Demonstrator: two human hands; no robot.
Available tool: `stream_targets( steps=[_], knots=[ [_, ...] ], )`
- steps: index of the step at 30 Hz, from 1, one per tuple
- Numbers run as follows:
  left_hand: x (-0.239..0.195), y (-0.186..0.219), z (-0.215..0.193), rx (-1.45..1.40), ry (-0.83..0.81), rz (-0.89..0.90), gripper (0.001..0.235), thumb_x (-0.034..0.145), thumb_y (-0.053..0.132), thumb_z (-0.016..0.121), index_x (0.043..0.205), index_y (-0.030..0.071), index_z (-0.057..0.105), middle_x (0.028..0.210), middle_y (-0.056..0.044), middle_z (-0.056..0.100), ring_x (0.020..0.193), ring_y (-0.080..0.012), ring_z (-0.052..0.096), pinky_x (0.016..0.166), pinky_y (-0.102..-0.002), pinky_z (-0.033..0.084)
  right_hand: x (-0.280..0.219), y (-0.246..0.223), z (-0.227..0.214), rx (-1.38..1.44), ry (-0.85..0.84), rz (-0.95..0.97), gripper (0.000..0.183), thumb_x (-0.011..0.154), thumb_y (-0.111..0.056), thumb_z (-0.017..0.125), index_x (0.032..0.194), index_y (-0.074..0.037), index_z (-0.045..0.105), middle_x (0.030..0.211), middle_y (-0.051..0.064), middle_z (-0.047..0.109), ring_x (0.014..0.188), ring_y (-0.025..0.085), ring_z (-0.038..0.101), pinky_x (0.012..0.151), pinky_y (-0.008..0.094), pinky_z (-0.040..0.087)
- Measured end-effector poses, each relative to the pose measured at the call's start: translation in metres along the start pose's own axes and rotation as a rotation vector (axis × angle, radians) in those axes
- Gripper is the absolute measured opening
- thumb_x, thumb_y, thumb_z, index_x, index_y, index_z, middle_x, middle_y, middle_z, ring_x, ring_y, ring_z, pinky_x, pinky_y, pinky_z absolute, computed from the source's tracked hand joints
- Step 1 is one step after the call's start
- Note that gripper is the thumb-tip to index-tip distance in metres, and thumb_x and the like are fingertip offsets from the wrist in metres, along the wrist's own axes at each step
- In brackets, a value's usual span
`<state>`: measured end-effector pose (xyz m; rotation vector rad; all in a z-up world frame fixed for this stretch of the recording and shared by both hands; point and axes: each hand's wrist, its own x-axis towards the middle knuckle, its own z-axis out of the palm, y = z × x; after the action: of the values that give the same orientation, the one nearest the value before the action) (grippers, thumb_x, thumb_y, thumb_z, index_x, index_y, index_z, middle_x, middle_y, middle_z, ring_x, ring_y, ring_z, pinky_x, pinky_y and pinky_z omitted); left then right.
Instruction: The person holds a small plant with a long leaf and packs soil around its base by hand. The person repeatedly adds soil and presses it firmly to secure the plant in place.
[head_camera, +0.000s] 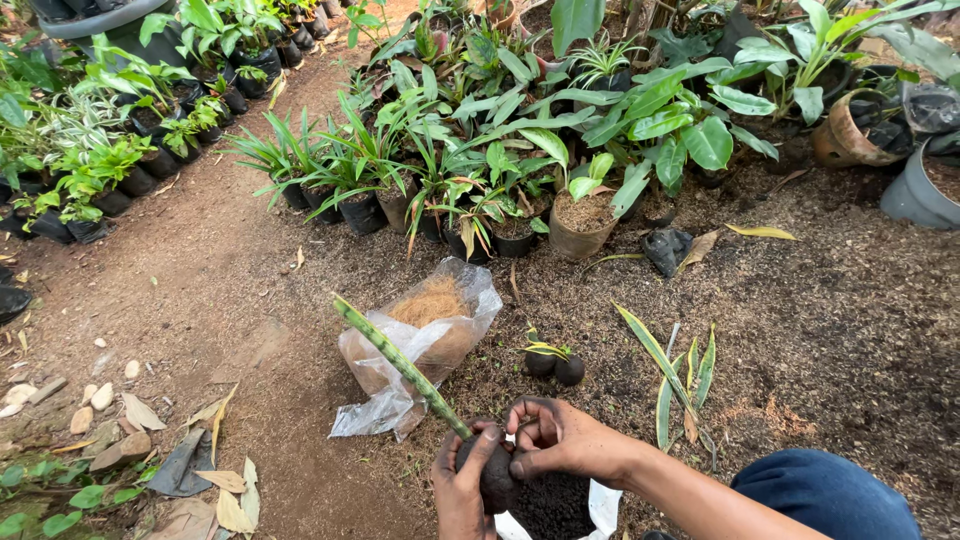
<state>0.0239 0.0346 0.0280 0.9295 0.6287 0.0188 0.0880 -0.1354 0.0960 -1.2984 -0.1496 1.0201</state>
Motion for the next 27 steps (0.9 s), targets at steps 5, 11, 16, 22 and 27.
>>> stream_targets(
  steps=[5, 11, 16, 22, 27],
  knots=[
    [0.006, 0.002, -0.003, 0.056, -0.093, 0.06, 0.035, 0.076, 0.014, 0.083, 0.103, -0.005, 0.071, 0.089, -0.016, 0.075, 0.076, -0.0227, 0.074, 0.072, -0.034, 0.062, -0.005, -0.002, 0.003, 0.006, 0.021, -0.032, 0.043, 0.075, -0.001, 0.084, 0.104, -0.008, 0.053, 0.074, -0.006, 0.057, 0.071, 0.004, 0.055, 0.072, 0.023, 0.046],
    [0.006, -0.002, -0.011, 0.101, -0.159, 0.116, 0.032, 0.077, 0.013, 0.082, 0.103, -0.003, 0.073, 0.085, -0.014, 0.076, 0.076, -0.0214, 0.073, 0.072, -0.032, 0.06, -0.004, 0.004, -0.002, 0.138, 0.064, -0.059, 0.055, 0.068, 0.004, 0.085, 0.111, -0.005, 0.052, 0.07, 0.0, 0.062, 0.086, 0.015, 0.069, 0.09, 0.031, 0.052],
    [0.01, 0.0, -0.014, -0.114, 0.065, 0.052, 0.028, 0.079, 0.011, 0.079, 0.103, -0.002, 0.071, 0.084, -0.015, 0.073, 0.074, -0.0228, 0.071, 0.068, -0.035, 0.058, 0.004, 0.012, -0.018, 0.385, 0.089, -0.185, 0.063, 0.065, 0.003, 0.085, 0.117, -0.004, 0.05, 0.075, 0.007, 0.076, 0.112, 0.029, 0.073, 0.117, 0.047, 0.044],
    [0.015, -0.012, -0.015, -0.104, 0.151, 0.035, 0.025, 0.08, 0.006, 0.076, 0.103, -0.003, 0.073, 0.089, -0.013, 0.073, 0.077, -0.023, 0.071, 0.071, -0.036, 0.06, 0.013, 0.021, -0.034, 0.554, -0.384, -0.389, 0.083, 0.076, 0.003, 0.086, 0.145, 0.0, 0.04, 0.067, 0.003, 0.065, 0.126, 0.036, 0.065, 0.135, 0.056, 0.019],
    [0.016, -0.031, -0.01, -0.151, 0.015, 0.117, 0.027, 0.081, 0.008, 0.075, 0.105, -0.004, 0.073, 0.093, -0.014, 0.076, 0.083, -0.0238, 0.072, 0.077, -0.034, 0.058, 0.014, 0.027, -0.045, 0.492, -0.431, -0.335, 0.099, 0.071, 0.002, 0.087, 0.153, 0.002, 0.031, 0.063, 0.003, 0.062, 0.137, 0.039, 0.06, 0.129, 0.052, 0.019]
  ],
)
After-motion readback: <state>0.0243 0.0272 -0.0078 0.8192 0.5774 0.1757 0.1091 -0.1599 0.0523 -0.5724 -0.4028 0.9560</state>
